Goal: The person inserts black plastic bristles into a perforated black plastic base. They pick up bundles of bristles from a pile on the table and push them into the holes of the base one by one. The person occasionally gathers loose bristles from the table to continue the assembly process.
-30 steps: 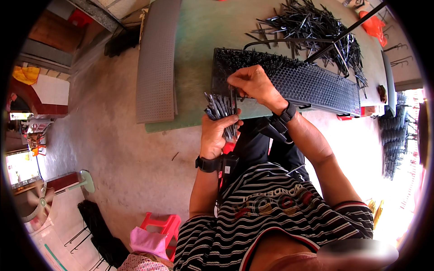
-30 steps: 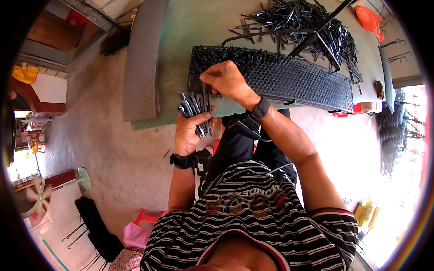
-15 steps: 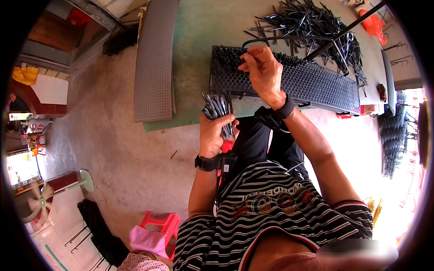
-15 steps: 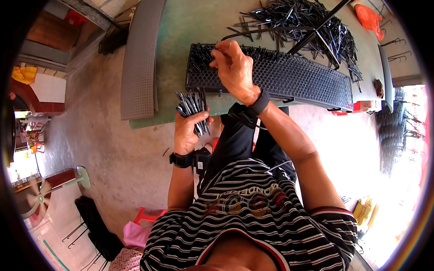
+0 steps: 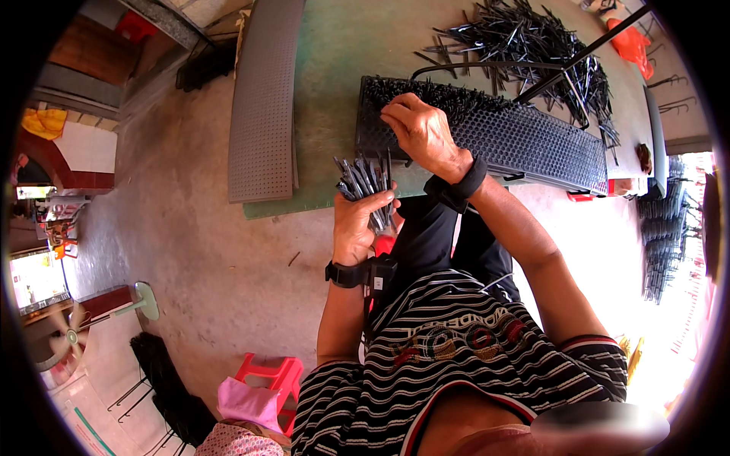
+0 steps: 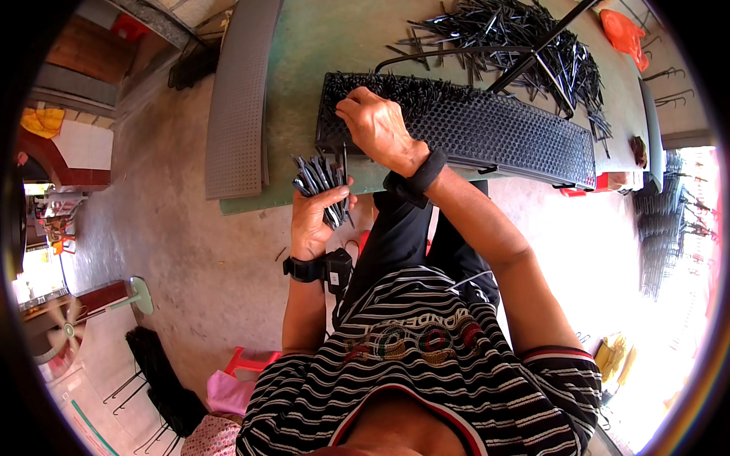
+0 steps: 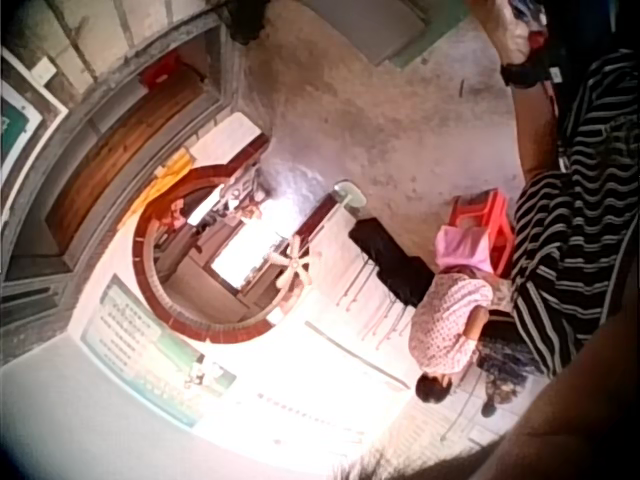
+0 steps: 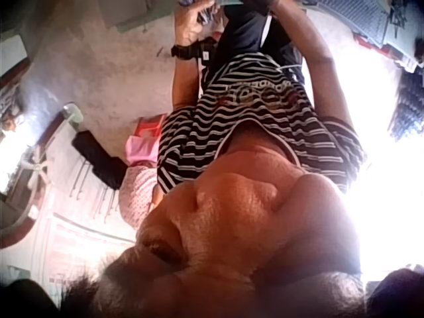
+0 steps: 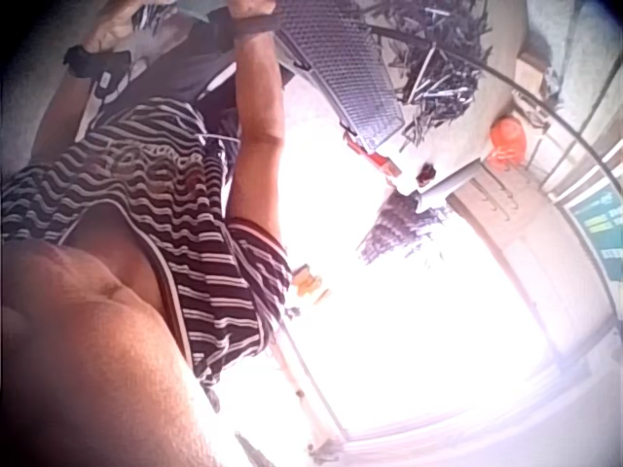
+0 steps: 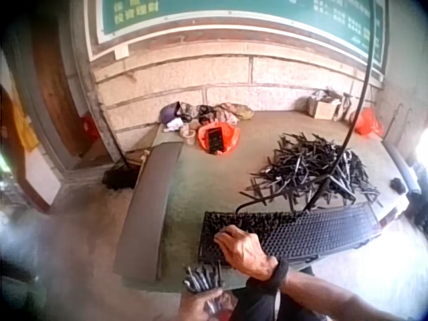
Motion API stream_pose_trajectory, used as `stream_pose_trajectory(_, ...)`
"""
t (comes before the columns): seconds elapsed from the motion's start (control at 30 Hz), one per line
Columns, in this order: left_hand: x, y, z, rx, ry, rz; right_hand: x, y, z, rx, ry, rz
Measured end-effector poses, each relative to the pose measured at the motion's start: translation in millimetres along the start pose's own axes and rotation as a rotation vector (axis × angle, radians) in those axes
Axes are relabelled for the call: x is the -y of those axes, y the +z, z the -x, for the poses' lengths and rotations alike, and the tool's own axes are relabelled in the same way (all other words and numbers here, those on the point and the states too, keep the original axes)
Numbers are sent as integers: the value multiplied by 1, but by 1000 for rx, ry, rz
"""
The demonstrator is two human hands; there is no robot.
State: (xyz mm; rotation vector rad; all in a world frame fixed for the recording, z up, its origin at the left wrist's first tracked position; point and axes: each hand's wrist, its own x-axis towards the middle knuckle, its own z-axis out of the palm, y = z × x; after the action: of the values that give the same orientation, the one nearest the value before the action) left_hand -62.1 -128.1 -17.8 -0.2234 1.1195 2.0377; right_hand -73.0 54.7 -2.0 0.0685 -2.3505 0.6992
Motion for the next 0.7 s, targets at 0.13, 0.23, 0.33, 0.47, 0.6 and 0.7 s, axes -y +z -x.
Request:
stream_pose_trajectory(0.13,-1,-1,0,39,13,5,15,-16,-1,183,230,-53)
stream_pose_trajectory(0.23,-2,3,-1,52,14,-22,12,-25,2,455,484,-352)
stream_pose_trajectory(0.33,-2,9,0,64,-16,-139,6,-25,4,398,577,-454)
stream_pose_trajectory(0.47,0,11,0,38,-24,-160,14,-36,-8,195,811,-649)
stream_pose_trajectory(0.6,1,7,-3,-7,-20,-72,16,-36,-12,-118,600,-526)
stream_pose_trajectory(0.7,3,1,-8,-7,-10,-44,13,-29,-7,-174,565,-503)
